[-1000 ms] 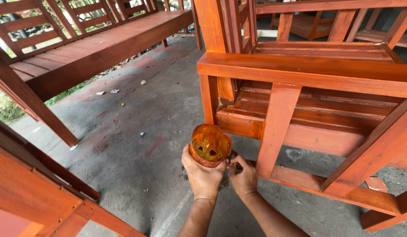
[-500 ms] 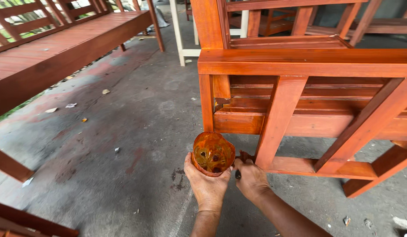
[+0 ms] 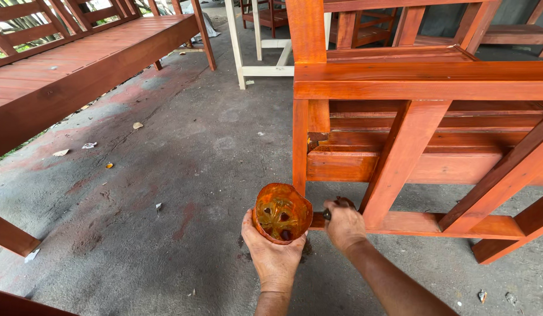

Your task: The person applies reddish-brown wood stain to a wooden chair using a cloth and a small container. They wipe the seat, backrest, armrests, and legs, repeatedly dipping the cloth into the container to reload stain. The chair is already partially stained, and the person continues the process across multiple surfaces.

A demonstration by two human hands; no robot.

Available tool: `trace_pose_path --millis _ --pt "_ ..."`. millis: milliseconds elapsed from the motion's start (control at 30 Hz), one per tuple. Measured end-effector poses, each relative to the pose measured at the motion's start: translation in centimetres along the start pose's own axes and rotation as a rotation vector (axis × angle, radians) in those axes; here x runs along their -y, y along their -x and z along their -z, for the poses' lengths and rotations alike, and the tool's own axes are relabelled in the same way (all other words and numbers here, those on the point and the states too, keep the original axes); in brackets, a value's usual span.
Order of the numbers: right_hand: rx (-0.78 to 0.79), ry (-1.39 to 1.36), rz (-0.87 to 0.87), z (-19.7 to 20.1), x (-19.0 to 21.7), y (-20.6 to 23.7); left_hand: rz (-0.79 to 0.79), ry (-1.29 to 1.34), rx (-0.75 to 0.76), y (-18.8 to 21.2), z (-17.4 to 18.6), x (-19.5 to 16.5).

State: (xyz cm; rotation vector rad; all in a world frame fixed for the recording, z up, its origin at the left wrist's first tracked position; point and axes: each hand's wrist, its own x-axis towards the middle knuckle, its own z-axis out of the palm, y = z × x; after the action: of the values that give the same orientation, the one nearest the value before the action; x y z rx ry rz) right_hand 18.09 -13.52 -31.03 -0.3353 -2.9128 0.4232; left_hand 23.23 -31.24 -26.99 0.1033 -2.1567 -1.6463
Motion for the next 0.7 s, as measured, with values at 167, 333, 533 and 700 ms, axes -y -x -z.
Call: trace_pose_path --millis 167,333,533,700 --pt "0.066 0.076 0.006 0.4 -0.4 -0.6 0.004 -0.013 -0.022 0.0 0.1 1.2" --pt "-0.181 -0.156 -0.103 -0.2 -0.1 0.8 0.003 0.017 -0.016 -0.1 0.0 1.5" --pt "-0.169 -0.776 -0.102 -2.1 2.2 2.6 0.062 -0.028 -0.007 -0.1 -0.4 1.9" --pt "-0.191 -0.430 -0.143 -0.4 -1.4 4.2 0.083 -0.029 0.020 0.8 -0.6 2.8"
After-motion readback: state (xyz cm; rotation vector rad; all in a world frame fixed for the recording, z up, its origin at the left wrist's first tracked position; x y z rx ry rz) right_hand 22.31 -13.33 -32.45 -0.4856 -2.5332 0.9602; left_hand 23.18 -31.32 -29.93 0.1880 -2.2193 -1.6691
